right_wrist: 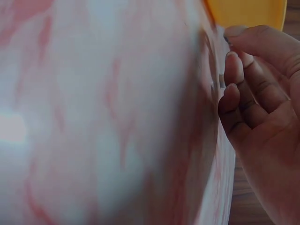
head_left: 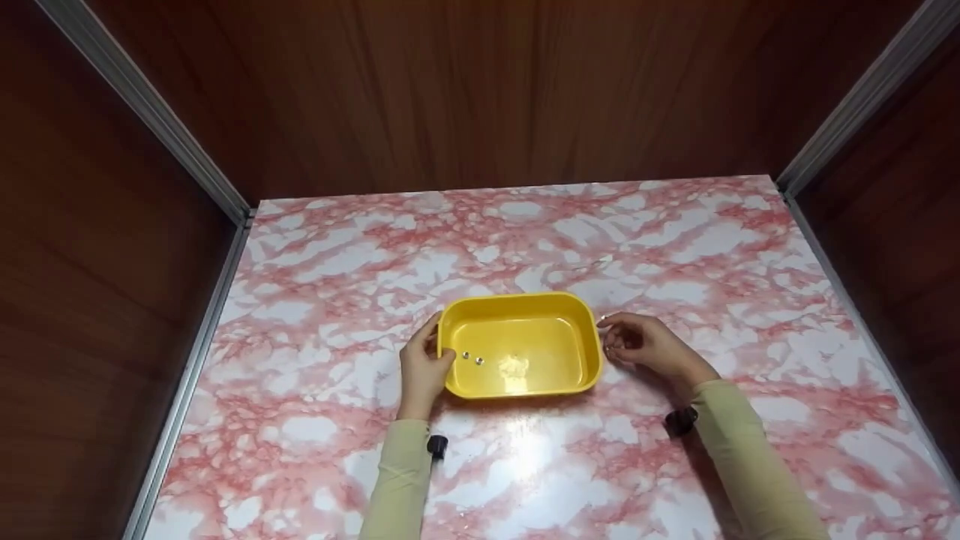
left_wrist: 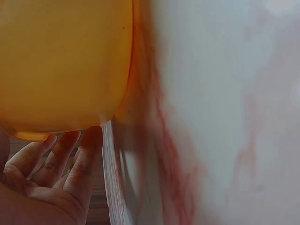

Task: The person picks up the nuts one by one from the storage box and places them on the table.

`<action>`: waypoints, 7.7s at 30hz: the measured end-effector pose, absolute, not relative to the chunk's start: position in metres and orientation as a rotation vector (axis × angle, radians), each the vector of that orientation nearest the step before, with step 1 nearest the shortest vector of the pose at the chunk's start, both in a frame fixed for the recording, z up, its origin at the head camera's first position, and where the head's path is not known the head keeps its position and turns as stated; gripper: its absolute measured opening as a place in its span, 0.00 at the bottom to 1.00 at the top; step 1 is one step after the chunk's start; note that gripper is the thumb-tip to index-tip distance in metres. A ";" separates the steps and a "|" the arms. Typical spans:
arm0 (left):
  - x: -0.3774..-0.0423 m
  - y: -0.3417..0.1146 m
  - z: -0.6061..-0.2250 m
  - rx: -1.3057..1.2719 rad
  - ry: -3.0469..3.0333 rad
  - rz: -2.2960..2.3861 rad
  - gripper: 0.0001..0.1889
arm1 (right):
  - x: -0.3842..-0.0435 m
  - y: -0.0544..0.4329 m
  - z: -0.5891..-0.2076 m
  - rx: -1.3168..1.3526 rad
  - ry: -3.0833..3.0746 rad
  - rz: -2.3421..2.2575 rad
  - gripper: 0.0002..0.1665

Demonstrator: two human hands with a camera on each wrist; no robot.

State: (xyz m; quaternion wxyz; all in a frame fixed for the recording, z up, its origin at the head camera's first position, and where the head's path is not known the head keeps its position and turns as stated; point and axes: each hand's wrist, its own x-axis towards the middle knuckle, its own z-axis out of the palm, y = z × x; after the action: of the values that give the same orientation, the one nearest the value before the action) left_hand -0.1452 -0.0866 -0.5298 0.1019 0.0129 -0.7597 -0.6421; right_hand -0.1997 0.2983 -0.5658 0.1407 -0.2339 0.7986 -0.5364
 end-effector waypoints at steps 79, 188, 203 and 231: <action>-0.157 -0.089 -0.562 0.086 -2.275 -1.836 0.33 | -0.211 0.299 -0.572 -0.532 2.714 -1.282 0.07; -0.147 -0.088 -0.538 0.049 -2.253 -1.899 0.33 | -0.211 0.272 -0.473 -0.808 2.235 -1.453 0.34; -0.143 -0.088 -0.531 0.040 -2.235 -1.895 0.32 | -0.207 0.240 -0.448 -0.853 2.197 -1.398 0.34; -0.145 -0.087 -0.531 0.058 -2.246 -1.911 0.32 | -0.219 0.220 -0.466 -1.025 2.155 -1.387 0.35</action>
State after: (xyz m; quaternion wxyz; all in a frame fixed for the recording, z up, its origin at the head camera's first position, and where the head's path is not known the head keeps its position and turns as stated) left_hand -0.1446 -0.0868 -0.5311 0.0959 0.0195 -0.7580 -0.6448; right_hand -0.2188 0.2198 -0.4658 0.1897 -0.3647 0.7666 -0.4934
